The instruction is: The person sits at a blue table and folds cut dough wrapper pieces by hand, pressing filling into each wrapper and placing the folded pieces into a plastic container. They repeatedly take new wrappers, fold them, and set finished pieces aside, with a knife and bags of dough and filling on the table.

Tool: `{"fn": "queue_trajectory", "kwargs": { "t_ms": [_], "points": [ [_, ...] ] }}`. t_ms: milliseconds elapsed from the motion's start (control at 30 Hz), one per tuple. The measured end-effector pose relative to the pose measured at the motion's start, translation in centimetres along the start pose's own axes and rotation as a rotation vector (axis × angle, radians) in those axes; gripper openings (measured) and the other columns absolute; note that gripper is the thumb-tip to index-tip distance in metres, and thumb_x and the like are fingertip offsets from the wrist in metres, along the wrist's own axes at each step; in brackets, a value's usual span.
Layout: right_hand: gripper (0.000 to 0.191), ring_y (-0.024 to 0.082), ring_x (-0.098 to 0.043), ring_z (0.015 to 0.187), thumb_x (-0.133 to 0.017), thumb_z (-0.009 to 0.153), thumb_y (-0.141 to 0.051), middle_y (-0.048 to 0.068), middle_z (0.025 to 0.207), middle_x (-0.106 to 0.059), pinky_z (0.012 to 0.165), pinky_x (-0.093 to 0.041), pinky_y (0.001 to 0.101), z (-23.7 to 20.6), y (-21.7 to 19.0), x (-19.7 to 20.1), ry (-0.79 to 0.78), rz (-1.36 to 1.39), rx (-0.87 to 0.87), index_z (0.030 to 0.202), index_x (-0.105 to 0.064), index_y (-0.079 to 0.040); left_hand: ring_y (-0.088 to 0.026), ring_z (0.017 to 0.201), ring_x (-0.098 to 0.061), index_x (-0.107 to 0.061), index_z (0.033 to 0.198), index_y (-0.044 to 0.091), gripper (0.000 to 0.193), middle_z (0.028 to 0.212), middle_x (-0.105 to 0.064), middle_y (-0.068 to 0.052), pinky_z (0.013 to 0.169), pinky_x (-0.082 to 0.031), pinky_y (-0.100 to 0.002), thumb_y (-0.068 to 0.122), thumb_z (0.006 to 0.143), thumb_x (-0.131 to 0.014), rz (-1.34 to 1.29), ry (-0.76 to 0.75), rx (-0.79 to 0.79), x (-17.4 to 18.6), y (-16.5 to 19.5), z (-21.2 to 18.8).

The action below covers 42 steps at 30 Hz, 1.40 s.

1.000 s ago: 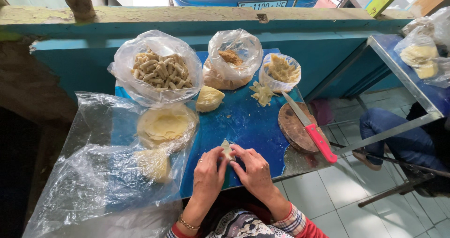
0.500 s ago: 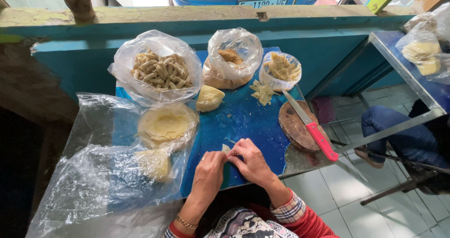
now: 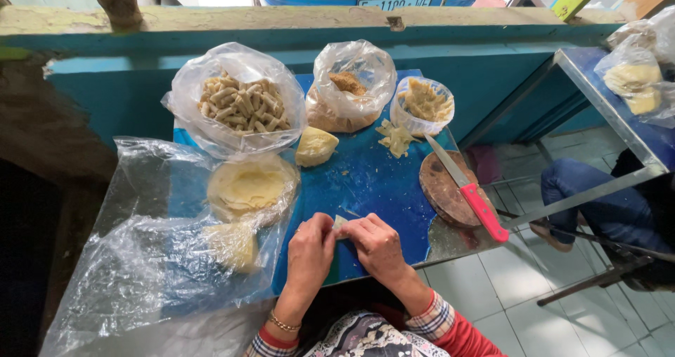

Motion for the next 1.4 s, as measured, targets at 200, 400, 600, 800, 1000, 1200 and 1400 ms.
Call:
{"fn": "queue_trajectory", "kwargs": {
  "t_ms": [200, 400, 600, 800, 1000, 1200, 1400],
  "points": [
    [0.019, 0.029, -0.063, 0.088, -0.074, 0.081, -0.010, 0.006, 0.098, -0.071, 0.075, -0.052, 0.0388, 0.3, 0.5, 1.0, -0.138, -0.020, 0.112, 0.100, -0.075, -0.009, -0.035, 0.088, -0.064, -0.066, 0.095, 0.006, 0.009, 0.093, -0.068, -0.013, 0.076, -0.053, -0.045, 0.004, 0.087, -0.068, 0.104, 0.029, -0.211, 0.7, 0.9, -1.8],
    [0.007, 0.025, -0.065, 0.087, -0.077, 0.085, -0.016, 0.007, 0.088, -0.067, 0.075, -0.052, 0.0360, 1.6, 2.5, -0.1, -0.172, 0.198, -0.078, 0.090, -0.075, -0.010, -0.034, 0.086, -0.064, -0.068, 0.098, 0.005, 0.016, 0.092, -0.067, -0.012, 0.074, -0.053, -0.043, 0.007, 0.082, -0.071, 0.081, 0.048, -0.221, 0.5, 1.1, -1.3],
    [0.009, 0.023, -0.067, 0.077, -0.076, 0.084, -0.016, 0.005, 0.084, -0.069, 0.070, -0.054, 0.0348, 1.7, 2.4, 0.2, -0.235, 0.199, -0.272, 0.090, -0.073, -0.010, -0.031, 0.085, -0.065, -0.069, 0.092, 0.008, 0.005, 0.087, -0.065, -0.010, 0.069, -0.055, -0.041, 0.007, 0.088, -0.069, 0.166, 0.032, -0.206, -0.1, 0.7, -1.0],
    [0.012, 0.027, -0.065, 0.083, -0.075, 0.085, -0.015, 0.004, 0.092, -0.071, 0.073, -0.053, 0.0377, 0.7, 0.0, 0.9, -0.030, 0.005, 0.027, 0.096, -0.073, -0.011, -0.033, 0.085, -0.064, -0.064, 0.084, 0.007, 0.004, 0.086, -0.062, -0.012, 0.066, -0.053, -0.044, 0.009, 0.086, -0.067, 0.289, 0.014, -0.138, -0.5, 0.8, 0.4],
    [0.006, 0.028, -0.065, 0.086, -0.075, 0.083, -0.015, 0.007, 0.088, -0.067, 0.072, -0.052, 0.0380, 2.0, 1.8, 0.1, -0.097, 0.005, -0.010, 0.088, -0.073, -0.011, -0.032, 0.083, -0.063, -0.066, 0.094, 0.006, 0.006, 0.089, -0.063, -0.011, 0.068, -0.052, -0.042, 0.005, 0.087, -0.066, 0.135, 0.084, -0.238, 0.1, 1.3, -0.3],
    [0.010, 0.024, -0.066, 0.083, -0.075, 0.089, -0.018, 0.004, 0.086, -0.069, 0.072, -0.052, 0.0392, 2.0, 1.8, -0.2, -0.088, 0.067, -0.152, 0.095, -0.072, -0.010, -0.031, 0.087, -0.064, -0.066, 0.093, 0.009, 0.008, 0.093, -0.063, -0.010, 0.071, -0.053, -0.041, 0.003, 0.088, -0.067, 0.279, 0.039, -0.206, -0.3, 0.8, -0.2],
    [0.011, 0.025, -0.063, 0.083, -0.077, 0.084, -0.019, 0.002, 0.090, -0.070, 0.070, -0.051, 0.0390, 1.7, 0.4, 1.2, -0.033, -0.054, 0.016, 0.090, -0.071, -0.012, -0.032, 0.087, -0.063, -0.065, 0.097, 0.008, 0.009, 0.093, -0.062, -0.011, 0.071, -0.053, -0.042, 0.004, 0.089, -0.068, 0.176, 0.073, -0.223, -0.3, 0.8, 0.0]
  ]
}}
Point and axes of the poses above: each hand's wrist, its own z-axis towards the middle knuckle, its own x-axis out of the back of the hand, y = z × x, the point moved 1 cm from there along z, towards the middle knuckle
